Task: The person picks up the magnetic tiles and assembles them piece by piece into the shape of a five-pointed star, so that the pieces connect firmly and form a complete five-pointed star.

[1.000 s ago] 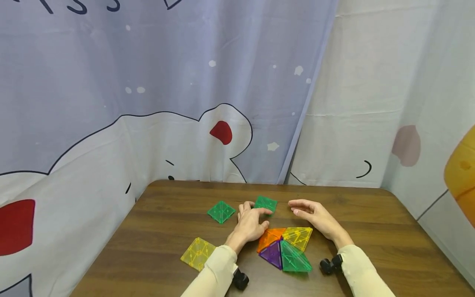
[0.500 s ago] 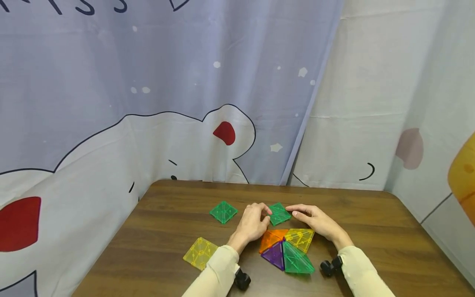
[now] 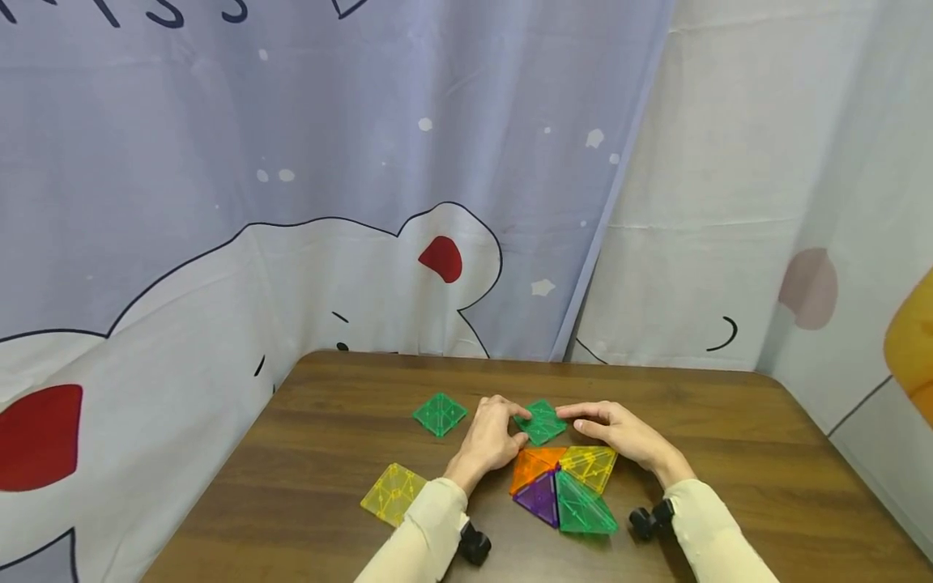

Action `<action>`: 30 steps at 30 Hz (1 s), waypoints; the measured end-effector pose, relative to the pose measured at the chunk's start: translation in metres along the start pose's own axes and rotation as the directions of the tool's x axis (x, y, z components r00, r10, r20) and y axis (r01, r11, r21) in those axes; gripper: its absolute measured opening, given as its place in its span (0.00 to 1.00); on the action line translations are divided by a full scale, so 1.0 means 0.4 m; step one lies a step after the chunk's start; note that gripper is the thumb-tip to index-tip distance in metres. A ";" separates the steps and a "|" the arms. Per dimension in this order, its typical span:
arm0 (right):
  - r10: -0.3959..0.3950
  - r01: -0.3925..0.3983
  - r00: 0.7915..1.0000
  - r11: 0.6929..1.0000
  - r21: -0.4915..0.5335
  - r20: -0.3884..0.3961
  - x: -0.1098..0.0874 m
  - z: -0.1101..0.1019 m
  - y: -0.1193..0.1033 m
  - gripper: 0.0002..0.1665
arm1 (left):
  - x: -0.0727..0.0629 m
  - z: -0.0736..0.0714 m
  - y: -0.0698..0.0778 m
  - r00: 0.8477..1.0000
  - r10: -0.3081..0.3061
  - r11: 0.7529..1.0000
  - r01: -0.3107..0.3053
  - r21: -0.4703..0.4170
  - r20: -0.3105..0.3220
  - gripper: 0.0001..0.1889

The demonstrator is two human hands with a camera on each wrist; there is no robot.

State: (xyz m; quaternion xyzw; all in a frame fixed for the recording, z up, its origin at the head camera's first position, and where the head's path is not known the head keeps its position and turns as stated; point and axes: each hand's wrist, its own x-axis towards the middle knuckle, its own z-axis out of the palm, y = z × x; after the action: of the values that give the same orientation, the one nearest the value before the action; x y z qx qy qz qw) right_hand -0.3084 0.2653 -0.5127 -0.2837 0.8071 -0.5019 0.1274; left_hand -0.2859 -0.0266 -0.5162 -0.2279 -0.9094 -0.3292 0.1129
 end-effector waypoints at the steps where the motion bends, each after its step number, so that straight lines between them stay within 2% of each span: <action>1: 0.006 -0.006 1.000 1.000 0.003 -0.014 0.000 0.000 0.000 0.23 | 0.000 0.000 0.000 1.000 -0.004 1.000 0.004 0.002 -0.005 0.13; 5: 0.030 -0.029 0.997 0.999 0.014 -0.066 0.001 0.001 0.002 0.22 | 0.001 -0.005 0.010 0.999 -0.051 0.999 0.051 0.001 0.009 0.11; 10: 0.013 -0.012 0.998 1.000 0.020 -0.068 0.003 0.002 0.001 0.21 | 0.004 0.002 0.006 0.997 -0.071 0.997 0.071 0.001 0.002 0.10; 16: -0.004 0.015 0.996 0.993 0.117 -0.092 0.007 0.004 0.007 0.23 | 0.003 0.002 0.011 0.997 -0.078 0.997 0.078 -0.003 -0.022 0.10; 21: 0.034 -0.010 0.994 0.976 0.217 -0.108 0.013 0.013 0.014 0.24 | 0.005 0.006 0.009 0.997 -0.068 0.998 0.068 -0.013 -0.030 0.11; 30: 0.126 -0.089 0.977 0.973 0.211 -0.172 0.006 0.021 0.019 0.24 | -0.003 0.008 0.010 0.997 -0.082 0.996 0.082 -0.047 -0.002 0.13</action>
State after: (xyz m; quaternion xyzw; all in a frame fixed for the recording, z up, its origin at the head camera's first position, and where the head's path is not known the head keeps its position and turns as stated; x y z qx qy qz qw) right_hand -0.3088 0.2602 -0.5231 -0.1773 0.7744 -0.5978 0.1075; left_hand -0.2832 -0.0221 -0.5168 -0.1924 -0.9097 -0.3552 0.0957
